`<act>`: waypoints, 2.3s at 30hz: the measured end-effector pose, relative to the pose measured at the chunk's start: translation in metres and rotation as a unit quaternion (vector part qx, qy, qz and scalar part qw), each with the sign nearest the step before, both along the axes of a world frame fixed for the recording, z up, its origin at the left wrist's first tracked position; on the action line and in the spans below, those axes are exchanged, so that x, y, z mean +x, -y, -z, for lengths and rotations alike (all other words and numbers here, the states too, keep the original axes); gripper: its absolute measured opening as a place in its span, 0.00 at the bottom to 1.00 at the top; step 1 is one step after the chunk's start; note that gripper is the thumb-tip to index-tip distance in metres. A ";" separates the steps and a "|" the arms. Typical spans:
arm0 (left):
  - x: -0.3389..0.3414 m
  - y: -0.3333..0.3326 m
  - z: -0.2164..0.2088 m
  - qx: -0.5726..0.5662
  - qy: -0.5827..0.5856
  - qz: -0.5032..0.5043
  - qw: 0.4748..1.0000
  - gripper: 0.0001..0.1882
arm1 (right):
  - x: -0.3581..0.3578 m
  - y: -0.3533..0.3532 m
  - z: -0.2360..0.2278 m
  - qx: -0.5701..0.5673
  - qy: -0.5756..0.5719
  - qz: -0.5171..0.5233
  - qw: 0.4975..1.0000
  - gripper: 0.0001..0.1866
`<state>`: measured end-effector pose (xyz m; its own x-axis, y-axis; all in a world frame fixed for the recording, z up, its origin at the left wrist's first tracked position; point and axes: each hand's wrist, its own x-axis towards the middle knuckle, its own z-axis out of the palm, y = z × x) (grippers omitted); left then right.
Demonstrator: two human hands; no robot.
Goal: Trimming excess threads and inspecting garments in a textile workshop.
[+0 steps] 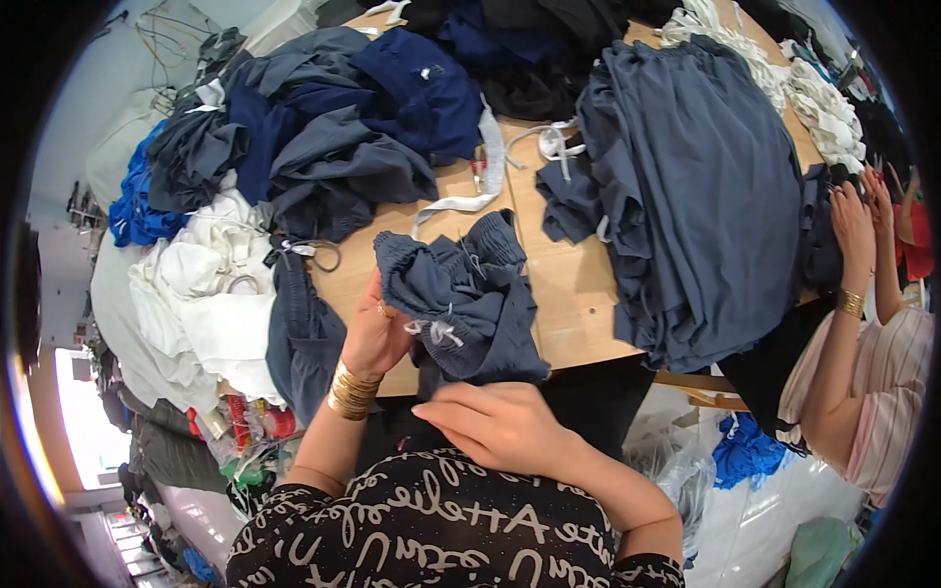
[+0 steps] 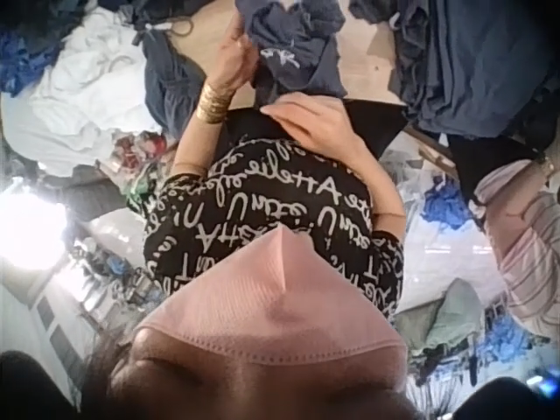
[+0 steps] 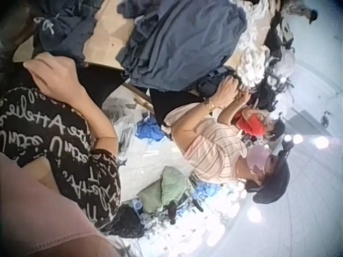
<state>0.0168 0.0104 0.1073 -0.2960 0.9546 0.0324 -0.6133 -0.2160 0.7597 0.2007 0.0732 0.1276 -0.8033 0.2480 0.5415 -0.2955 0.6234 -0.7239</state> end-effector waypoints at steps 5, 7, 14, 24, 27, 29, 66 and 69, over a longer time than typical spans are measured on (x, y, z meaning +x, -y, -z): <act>-0.013 0.026 0.008 -0.073 0.070 0.007 0.995 0.32 | -0.007 -0.031 -0.044 -0.089 0.005 0.168 0.982 0.11; -0.012 0.028 0.005 -0.084 0.059 0.024 0.994 0.32 | -0.024 -0.039 -0.047 -0.088 -0.001 0.174 0.981 0.13; -0.006 0.027 -0.011 -0.099 -0.008 0.037 0.994 0.21 | -0.060 -0.031 -0.030 -0.132 0.037 0.131 0.982 0.11; 0.014 0.021 -0.033 -0.168 -0.360 -0.180 0.900 0.08 | -0.050 -0.046 -0.028 -0.179 0.048 0.175 0.967 0.07; 0.006 0.020 -0.045 -0.149 -0.259 -0.092 0.950 0.06 | -0.039 -0.062 -0.031 -0.285 0.087 0.110 0.948 0.08; 0.005 0.022 -0.049 -0.158 -0.213 -0.028 0.964 0.06 | -0.035 -0.067 -0.031 -0.321 0.108 0.091 0.936 0.08; 0.036 -0.002 -0.044 -0.134 -0.403 -0.122 0.897 0.03 | -0.014 -0.053 -0.018 -0.363 0.081 0.118 0.921 0.03; 0.033 -0.004 -0.042 -0.138 -0.313 -0.081 0.936 0.06 | -0.015 -0.053 -0.007 -0.435 0.067 0.109 0.891 0.03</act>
